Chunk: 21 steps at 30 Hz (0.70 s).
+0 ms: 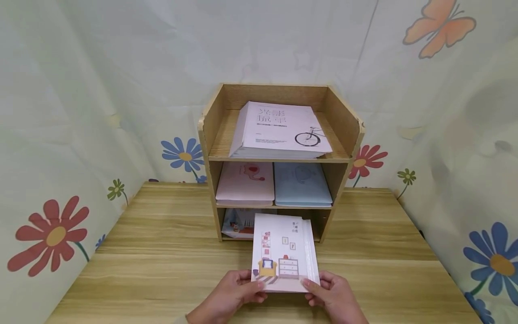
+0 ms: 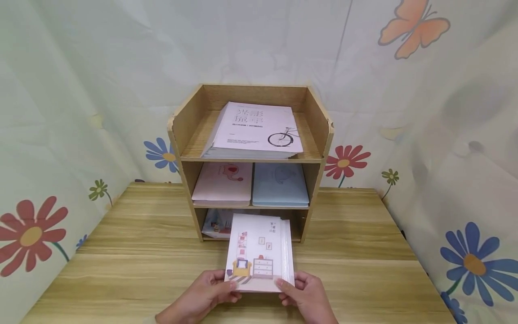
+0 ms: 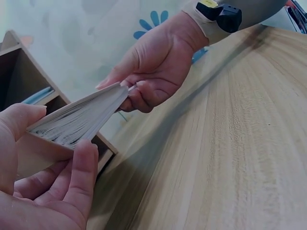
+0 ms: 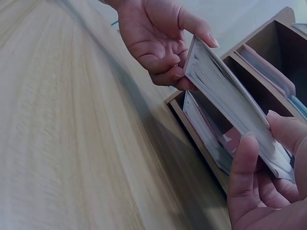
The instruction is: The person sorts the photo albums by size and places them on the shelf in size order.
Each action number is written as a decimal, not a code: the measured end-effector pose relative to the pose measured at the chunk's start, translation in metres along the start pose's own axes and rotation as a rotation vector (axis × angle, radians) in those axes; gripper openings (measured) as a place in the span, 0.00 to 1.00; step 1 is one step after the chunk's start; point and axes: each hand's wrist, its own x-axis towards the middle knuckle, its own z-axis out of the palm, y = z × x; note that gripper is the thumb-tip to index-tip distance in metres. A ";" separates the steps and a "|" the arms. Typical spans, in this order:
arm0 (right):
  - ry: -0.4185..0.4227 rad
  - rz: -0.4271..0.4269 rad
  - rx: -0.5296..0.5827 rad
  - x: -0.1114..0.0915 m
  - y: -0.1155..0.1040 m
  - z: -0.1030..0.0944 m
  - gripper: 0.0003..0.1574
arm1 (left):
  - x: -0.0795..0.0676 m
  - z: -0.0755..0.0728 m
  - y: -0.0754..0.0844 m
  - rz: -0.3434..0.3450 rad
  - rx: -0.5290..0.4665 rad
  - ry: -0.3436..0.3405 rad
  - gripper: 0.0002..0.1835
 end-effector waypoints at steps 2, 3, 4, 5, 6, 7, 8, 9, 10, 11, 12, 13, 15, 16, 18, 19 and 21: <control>0.014 0.006 0.005 0.001 -0.001 0.000 0.37 | 0.002 0.001 0.000 0.008 -0.001 0.000 0.26; 0.023 0.009 0.007 0.001 -0.002 0.000 0.38 | 0.003 0.001 0.000 0.012 -0.001 0.001 0.26; 0.033 0.011 0.006 0.002 -0.002 0.000 0.39 | 0.004 0.001 0.000 0.015 -0.003 0.001 0.26; 0.046 0.012 0.004 0.002 -0.003 0.000 0.39 | 0.005 0.001 0.000 0.016 -0.006 0.000 0.26; 0.056 0.011 -0.001 0.003 -0.003 0.000 0.40 | 0.006 0.002 0.000 0.018 -0.007 -0.002 0.26; 0.063 0.011 -0.001 0.003 -0.003 0.000 0.40 | 0.007 0.002 0.000 0.020 -0.011 -0.003 0.26; 0.070 0.010 -0.005 0.004 -0.003 0.000 0.39 | 0.008 0.002 0.001 0.021 -0.014 -0.004 0.26; 0.076 0.008 -0.004 0.005 -0.003 0.000 0.39 | 0.009 0.002 0.001 0.024 -0.016 -0.006 0.26; 0.081 0.008 0.000 0.005 -0.003 -0.001 0.39 | 0.010 0.003 0.001 0.027 -0.018 -0.008 0.25; 0.084 0.008 0.008 0.006 -0.004 -0.001 0.38 | 0.012 0.003 0.001 0.032 -0.018 -0.011 0.25; 0.086 0.008 0.016 0.007 -0.004 -0.002 0.38 | 0.013 0.003 0.001 0.035 -0.021 -0.012 0.25; 0.088 0.008 0.029 0.008 -0.004 -0.002 0.38 | 0.015 0.004 0.001 0.037 -0.023 -0.013 0.25; 0.092 0.006 0.057 0.010 -0.005 -0.004 0.37 | 0.018 0.004 0.001 0.044 -0.019 -0.015 0.24; 0.093 0.006 0.071 0.012 -0.005 -0.005 0.37 | 0.019 0.005 0.001 0.045 -0.019 -0.013 0.24; 0.093 0.000 0.094 0.014 -0.006 -0.006 0.36 | 0.023 0.005 0.002 0.046 -0.020 -0.012 0.23; 0.093 -0.002 0.102 0.015 -0.006 -0.006 0.36 | 0.025 0.006 0.002 0.047 -0.019 -0.009 0.23; 0.095 -0.006 0.112 0.017 -0.006 -0.007 0.35 | 0.028 0.006 0.003 0.048 -0.018 -0.002 0.23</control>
